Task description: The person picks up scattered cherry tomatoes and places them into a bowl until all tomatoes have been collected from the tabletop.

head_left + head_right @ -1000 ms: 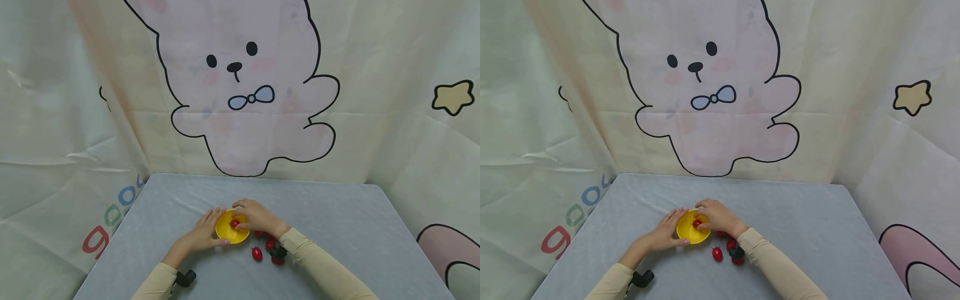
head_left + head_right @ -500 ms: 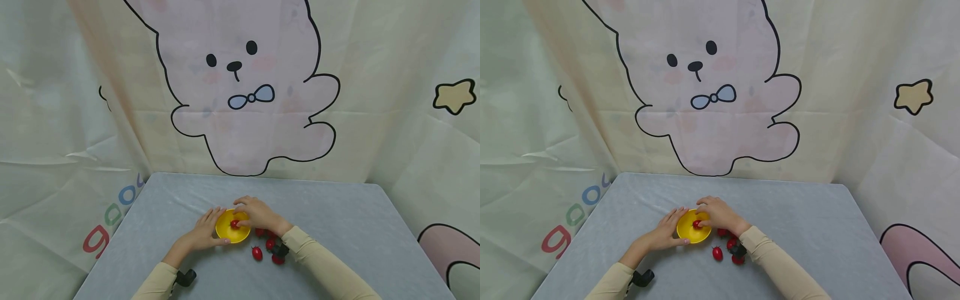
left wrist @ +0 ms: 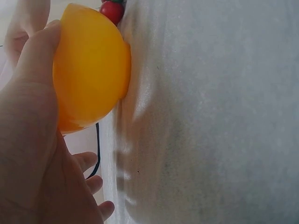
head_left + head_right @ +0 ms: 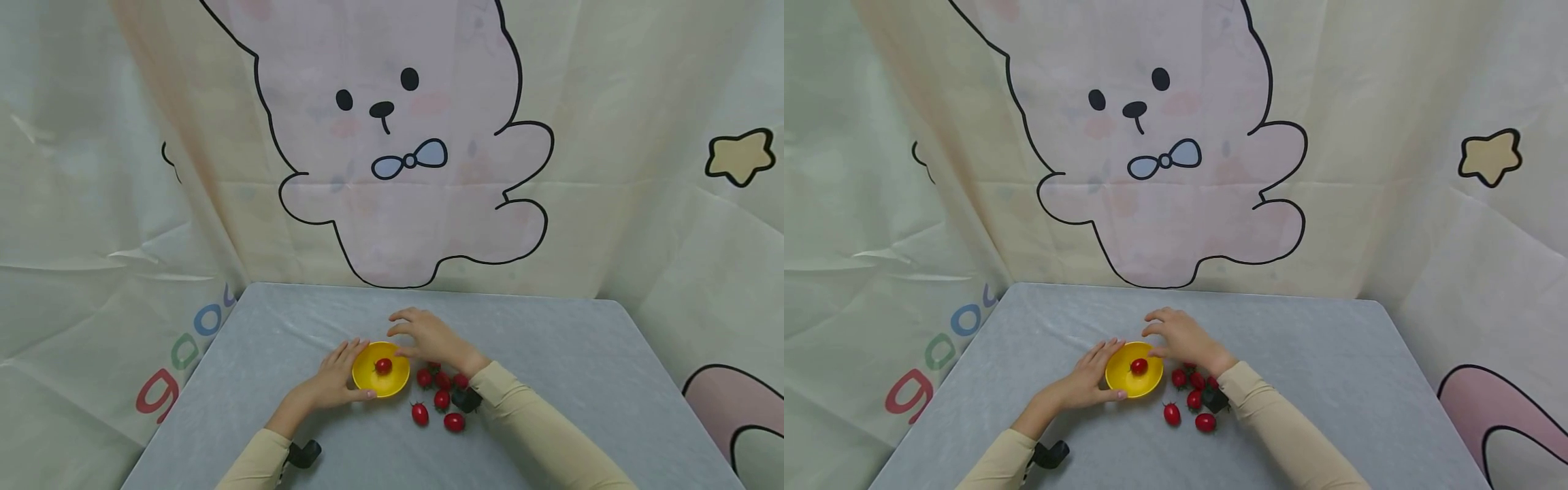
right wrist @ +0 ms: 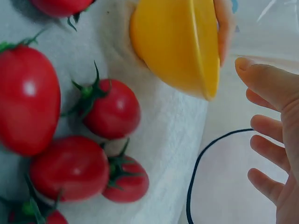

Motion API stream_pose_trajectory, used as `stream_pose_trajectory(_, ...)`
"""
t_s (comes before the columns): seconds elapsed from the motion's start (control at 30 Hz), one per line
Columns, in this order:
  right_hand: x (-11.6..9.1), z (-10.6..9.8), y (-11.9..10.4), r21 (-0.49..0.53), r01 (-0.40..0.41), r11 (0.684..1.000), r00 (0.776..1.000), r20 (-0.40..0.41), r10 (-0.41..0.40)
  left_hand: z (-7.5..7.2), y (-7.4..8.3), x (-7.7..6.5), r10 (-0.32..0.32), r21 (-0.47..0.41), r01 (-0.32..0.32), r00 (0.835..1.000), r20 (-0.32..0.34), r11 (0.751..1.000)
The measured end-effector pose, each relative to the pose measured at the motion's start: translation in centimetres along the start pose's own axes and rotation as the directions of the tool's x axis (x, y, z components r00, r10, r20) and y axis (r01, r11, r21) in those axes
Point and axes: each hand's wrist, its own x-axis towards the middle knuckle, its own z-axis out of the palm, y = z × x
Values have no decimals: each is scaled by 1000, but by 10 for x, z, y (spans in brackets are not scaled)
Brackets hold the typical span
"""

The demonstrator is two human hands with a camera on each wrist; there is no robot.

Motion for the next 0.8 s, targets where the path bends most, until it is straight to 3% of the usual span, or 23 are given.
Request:
stream_pose_trajectory(0.33, -14, -10, 10, -13, -54, 998, 998, -17, 53, 2, 0, 1, -18, -1, 18, 1000, 4, 1000)
stream_pose_trajectory(0.8, -38, -9, 29, 20, -107, 994, 994, -31, 108, 1, 0, 1, -19, -4, 19, 1000, 16, 1000)
